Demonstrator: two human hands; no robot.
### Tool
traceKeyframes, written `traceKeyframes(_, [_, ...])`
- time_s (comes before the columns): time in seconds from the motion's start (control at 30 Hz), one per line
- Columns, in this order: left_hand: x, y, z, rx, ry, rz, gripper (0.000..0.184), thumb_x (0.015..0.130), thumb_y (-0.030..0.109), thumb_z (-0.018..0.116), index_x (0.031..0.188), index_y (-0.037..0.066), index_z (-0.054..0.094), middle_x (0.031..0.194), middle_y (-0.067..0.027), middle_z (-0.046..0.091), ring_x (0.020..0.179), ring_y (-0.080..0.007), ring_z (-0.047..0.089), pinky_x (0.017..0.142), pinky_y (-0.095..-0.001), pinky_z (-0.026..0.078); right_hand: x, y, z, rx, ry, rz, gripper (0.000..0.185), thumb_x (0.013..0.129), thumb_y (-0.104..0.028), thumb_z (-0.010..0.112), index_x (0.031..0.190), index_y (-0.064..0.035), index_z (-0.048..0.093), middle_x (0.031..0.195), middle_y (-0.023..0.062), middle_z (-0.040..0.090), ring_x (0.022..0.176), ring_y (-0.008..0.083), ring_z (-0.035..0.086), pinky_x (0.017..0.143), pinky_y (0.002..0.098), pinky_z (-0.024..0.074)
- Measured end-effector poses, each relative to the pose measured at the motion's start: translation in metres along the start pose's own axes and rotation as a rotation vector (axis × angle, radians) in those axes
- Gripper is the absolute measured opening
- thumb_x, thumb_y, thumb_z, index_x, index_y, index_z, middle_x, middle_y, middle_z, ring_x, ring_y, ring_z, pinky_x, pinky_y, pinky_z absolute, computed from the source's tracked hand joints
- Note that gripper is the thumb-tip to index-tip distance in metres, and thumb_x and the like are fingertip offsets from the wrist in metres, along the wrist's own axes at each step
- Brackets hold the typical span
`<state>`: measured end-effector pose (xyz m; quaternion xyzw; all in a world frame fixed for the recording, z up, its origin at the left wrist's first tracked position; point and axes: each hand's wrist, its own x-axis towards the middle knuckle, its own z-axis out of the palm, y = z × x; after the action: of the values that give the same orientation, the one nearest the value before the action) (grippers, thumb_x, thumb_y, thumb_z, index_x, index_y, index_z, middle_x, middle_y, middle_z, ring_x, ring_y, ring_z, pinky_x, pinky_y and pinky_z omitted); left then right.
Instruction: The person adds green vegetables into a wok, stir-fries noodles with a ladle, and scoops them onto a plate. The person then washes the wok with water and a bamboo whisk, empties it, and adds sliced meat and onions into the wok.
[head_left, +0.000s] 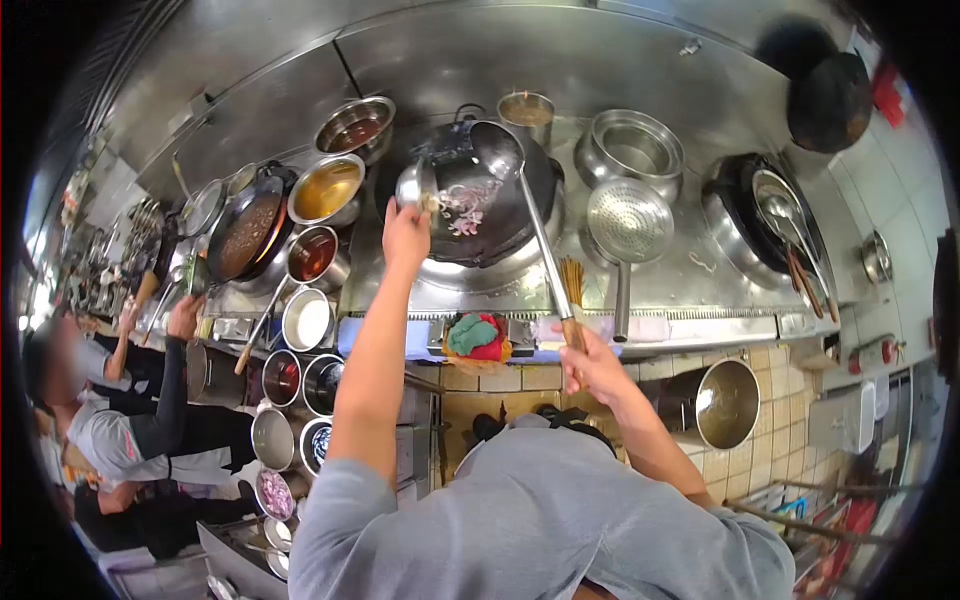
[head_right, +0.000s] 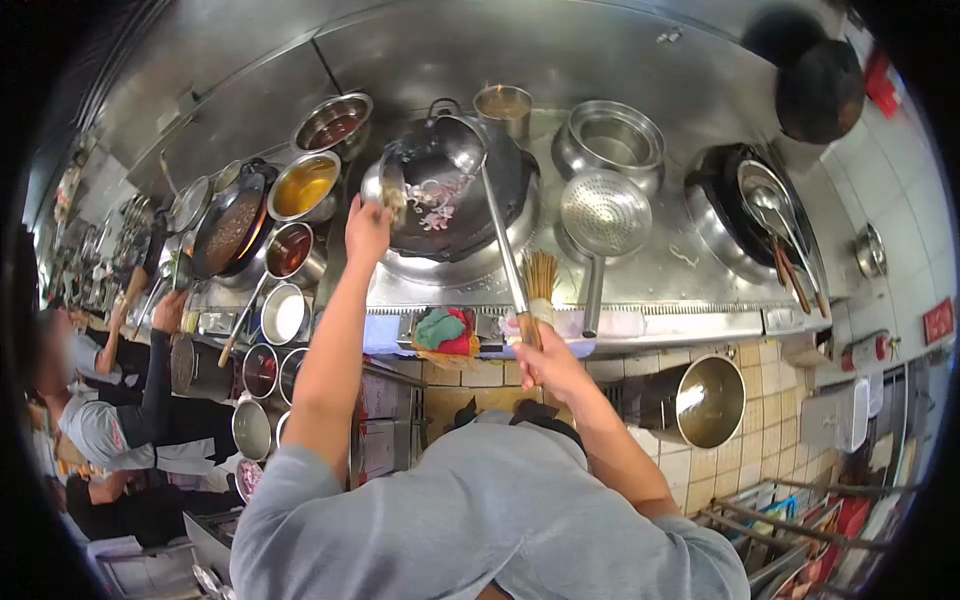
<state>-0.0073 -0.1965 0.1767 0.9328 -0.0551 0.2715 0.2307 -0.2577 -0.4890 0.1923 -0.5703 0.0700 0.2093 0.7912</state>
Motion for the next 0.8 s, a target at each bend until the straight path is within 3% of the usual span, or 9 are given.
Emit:
traceKeyframes(0.13, [0.051, 0.03, 0.002, 0.124, -0.095, 0.0, 0.021, 0.083, 0.02, 0.059, 0.103, 0.013, 0.062, 0.143, -0.021, 0.029, 0.088, -0.0416, 0.062, 0.077, -0.0459, 0.051, -0.011, -0.013, -0.006, 0.138, 0.068, 0.041, 0.031, 0.09, -0.007, 0.051, 0.12, -0.0074, 0.044, 0.065, 0.0019, 0.045, 0.046, 0.0102, 0.044, 0.041, 0.0249, 0.0387])
traceKeyframes(0.23, [0.068, 0.044, -0.017, 0.148, -0.006, 0.08, 0.019, 0.084, 0.02, 0.059, 0.101, 0.012, 0.061, 0.144, -0.0154, 0.029, 0.085, -0.0378, 0.064, 0.072, -0.0443, 0.052, -0.025, 0.014, -0.024, -0.244, 0.161, -0.096, 0.034, 0.088, -0.011, 0.055, 0.121, -0.0056, 0.044, 0.069, 0.0021, 0.048, 0.052, 0.0085, 0.048, 0.043, 0.0264, 0.0398])
traceKeyframes(0.3, [0.064, 0.053, -0.035, 0.129, 0.03, 0.145, 0.013, 0.084, 0.019, 0.059, 0.093, 0.011, 0.061, 0.143, -0.0145, 0.031, 0.084, -0.0348, 0.064, 0.068, -0.0426, 0.053, -0.035, 0.018, -0.035, -0.458, 0.366, -0.115, 0.037, 0.086, -0.013, 0.058, 0.12, -0.0042, 0.045, 0.074, 0.0108, 0.058, 0.061, 0.0218, 0.059, 0.052, 0.0342, 0.0449])
traceKeyframes(0.33, [0.057, 0.057, -0.038, 0.121, 0.017, 0.182, 0.012, 0.083, 0.019, 0.059, 0.092, 0.011, 0.061, 0.142, -0.0143, 0.032, 0.084, -0.0347, 0.064, 0.068, -0.0423, 0.053, -0.034, 0.016, -0.04, -0.47, 0.347, -0.107, 0.037, 0.086, -0.013, 0.058, 0.12, -0.0042, 0.045, 0.074, 0.0108, 0.058, 0.061, 0.0218, 0.059, 0.052, 0.0342, 0.0449])
traceKeyframes(0.43, [0.039, 0.046, -0.023, 0.051, -0.174, 0.46, 0.009, 0.08, 0.018, 0.061, 0.085, 0.01, 0.06, 0.137, -0.0119, 0.038, 0.082, -0.0351, 0.064, 0.071, -0.0434, 0.053, -0.018, -0.002, -0.051, -1.027, 0.483, -0.297, 0.042, 0.083, -0.013, 0.06, 0.121, -0.0032, 0.045, 0.095, 0.027, 0.059, 0.092, 0.0482, 0.053, 0.077, 0.0453, 0.0455])
traceKeyframes(0.57, [0.002, 0.003, -0.03, -0.134, 0.104, -0.067, 0.016, 0.078, 0.016, 0.066, 0.084, 0.004, 0.057, 0.127, -0.0189, 0.048, 0.089, -0.036, 0.061, 0.076, -0.0411, 0.049, 0.032, -0.001, -0.064, -1.009, 0.352, -0.572, 0.046, 0.085, -0.013, 0.059, 0.126, -0.0028, 0.042, 0.083, 0.0186, 0.061, 0.07, 0.0352, 0.061, 0.062, 0.0395, 0.0476])
traceKeyframes(0.63, [-0.03, -0.054, -0.031, -0.308, 0.147, -0.254, 0.022, 0.079, 0.019, 0.065, 0.076, 0.001, 0.053, 0.112, -0.0156, 0.058, 0.089, -0.0317, 0.06, 0.075, -0.0413, 0.048, 0.036, -0.02, -0.041, -0.114, 0.095, -0.128, 0.053, 0.092, -0.011, 0.05, 0.14, -0.0102, 0.027, 0.07, 0.0026, 0.05, 0.043, 0.0084, 0.042, 0.037, 0.0229, 0.035])
traceKeyframes(0.7, [-0.094, -0.052, -0.081, -0.861, 0.035, -0.898, 0.016, 0.08, 0.018, 0.061, 0.079, 0.004, 0.054, 0.103, -0.0092, 0.061, 0.092, -0.0198, 0.06, 0.071, -0.0388, 0.048, 0.044, -0.048, -0.021, -0.158, -0.075, 0.042, 0.051, 0.093, -0.01, 0.048, 0.139, -0.011, 0.026, 0.067, 0.0025, 0.047, 0.042, 0.0092, 0.041, 0.036, 0.0234, 0.0355])
traceKeyframes(0.8, [-0.249, -0.075, -0.111, -1.173, 0.27, -1.202, 0.016, 0.081, 0.019, 0.058, 0.09, 0.006, 0.058, 0.098, -0.0033, 0.061, 0.09, -0.01, 0.058, 0.065, -0.0356, 0.048, 0.064, -0.055, -0.001, -0.306, -0.172, 0.022, 0.041, 0.093, -0.007, 0.045, 0.132, -0.0113, 0.033, 0.065, 0.0014, 0.042, 0.04, 0.0085, 0.038, 0.034, 0.0237, 0.0345])
